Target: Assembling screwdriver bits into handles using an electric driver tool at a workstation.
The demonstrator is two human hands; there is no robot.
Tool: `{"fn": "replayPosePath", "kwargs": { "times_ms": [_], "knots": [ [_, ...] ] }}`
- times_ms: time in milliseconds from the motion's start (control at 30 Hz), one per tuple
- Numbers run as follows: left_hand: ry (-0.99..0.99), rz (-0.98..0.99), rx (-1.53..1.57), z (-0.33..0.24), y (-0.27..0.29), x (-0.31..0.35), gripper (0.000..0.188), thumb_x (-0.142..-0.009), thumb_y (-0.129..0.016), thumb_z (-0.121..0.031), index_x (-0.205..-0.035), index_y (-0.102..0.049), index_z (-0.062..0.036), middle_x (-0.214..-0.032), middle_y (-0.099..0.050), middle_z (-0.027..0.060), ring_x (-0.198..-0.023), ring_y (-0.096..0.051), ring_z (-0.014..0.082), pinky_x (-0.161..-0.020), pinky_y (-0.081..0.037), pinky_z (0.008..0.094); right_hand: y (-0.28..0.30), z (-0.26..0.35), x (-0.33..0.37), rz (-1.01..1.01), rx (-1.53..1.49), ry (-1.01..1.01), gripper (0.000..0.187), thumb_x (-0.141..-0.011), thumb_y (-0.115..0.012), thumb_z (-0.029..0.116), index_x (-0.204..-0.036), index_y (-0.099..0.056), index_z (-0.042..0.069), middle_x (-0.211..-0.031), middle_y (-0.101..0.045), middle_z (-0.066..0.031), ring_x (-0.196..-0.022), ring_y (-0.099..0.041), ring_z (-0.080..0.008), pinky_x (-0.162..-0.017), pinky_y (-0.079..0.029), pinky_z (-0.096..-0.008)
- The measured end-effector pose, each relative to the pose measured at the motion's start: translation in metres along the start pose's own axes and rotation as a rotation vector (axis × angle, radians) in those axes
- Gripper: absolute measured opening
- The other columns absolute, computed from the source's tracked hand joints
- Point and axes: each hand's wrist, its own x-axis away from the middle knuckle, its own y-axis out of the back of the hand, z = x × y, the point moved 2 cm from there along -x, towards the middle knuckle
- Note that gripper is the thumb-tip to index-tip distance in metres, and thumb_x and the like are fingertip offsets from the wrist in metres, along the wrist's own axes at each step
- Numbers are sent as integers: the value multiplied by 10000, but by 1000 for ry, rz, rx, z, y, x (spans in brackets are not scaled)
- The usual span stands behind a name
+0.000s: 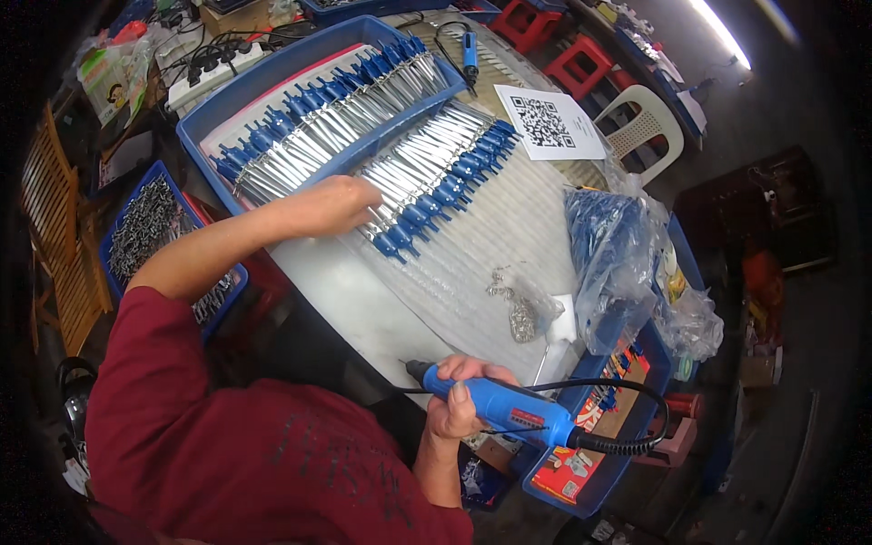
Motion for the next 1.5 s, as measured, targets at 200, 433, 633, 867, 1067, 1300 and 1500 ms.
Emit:
{"fn": "replayPosePath", "kwargs": {
  "times_ms": [200,433,633,867,1067,1300,1500],
  "knots": [
    [-51,-105,-145,-3,-16,-22,100,-683,-461,-16,-778,-484,3,-816,-513,133,-823,-496,293,-691,-414,384,0,0,3,15,0,10,414,-611,-527,85,-1010,-417,88,-680,-445,-77,-588,-447,-184,-569,-397,-301],
    [7,-91,-265,6,-26,-34,109,-679,-475,-49,-788,-462,-46,-820,-489,95,-839,-468,264,-670,-372,378,2,-1,4,23,-13,18,413,-612,-515,76,-1013,-416,87,-685,-453,-80,-588,-453,-184,-574,-395,-299],
    [-43,-25,-341,8,-23,-34,119,-708,-431,-11,-813,-486,-23,-874,-487,101,-874,-447,252,-697,-368,431,3,-2,4,13,-6,14,419,-607,-520,88,-1012,-413,85,-678,-448,-83,-582,-451,-190,-576,-393,-309],
    [-118,-2,-406,8,-23,-30,99,-732,-407,-27,-811,-466,-20,-863,-468,100,-877,-436,243,-702,-357,460,4,-2,4,-2,-5,1,423,-596,-521,96,-1005,-411,86,-669,-445,-83,-576,-453,-191,-574,-393,-319],
    [-131,-18,-343,3,-18,-33,76,-743,-395,-45,-804,-438,-30,-806,-487,102,-861,-456,239,-696,-355,442,4,-3,3,-20,1,4,423,-596,-518,93,-1005,-411,86,-664,-447,-77,-571,-461,-193,-574,-392,-319],
    [-130,-246,108,-39,-9,0,144,-721,-481,-56,-818,-387,-4,-795,-476,162,-769,-492,316,-650,-395,355,7,1,6,-2,-29,26,416,-608,-516,88,-1012,-416,87,-679,-453,-77,-581,-462,-191,-581,-391,-318],
    [416,119,1077,-60,-51,71,106,-789,-447,-74,-851,-469,9,-629,-477,44,-536,-500,102,-473,-420,241,8,0,5,2,-16,33,401,-623,-519,89,-1009,-411,85,-693,-453,-77,-593,-460,-191,-588,-393,-317]
  ]
}}
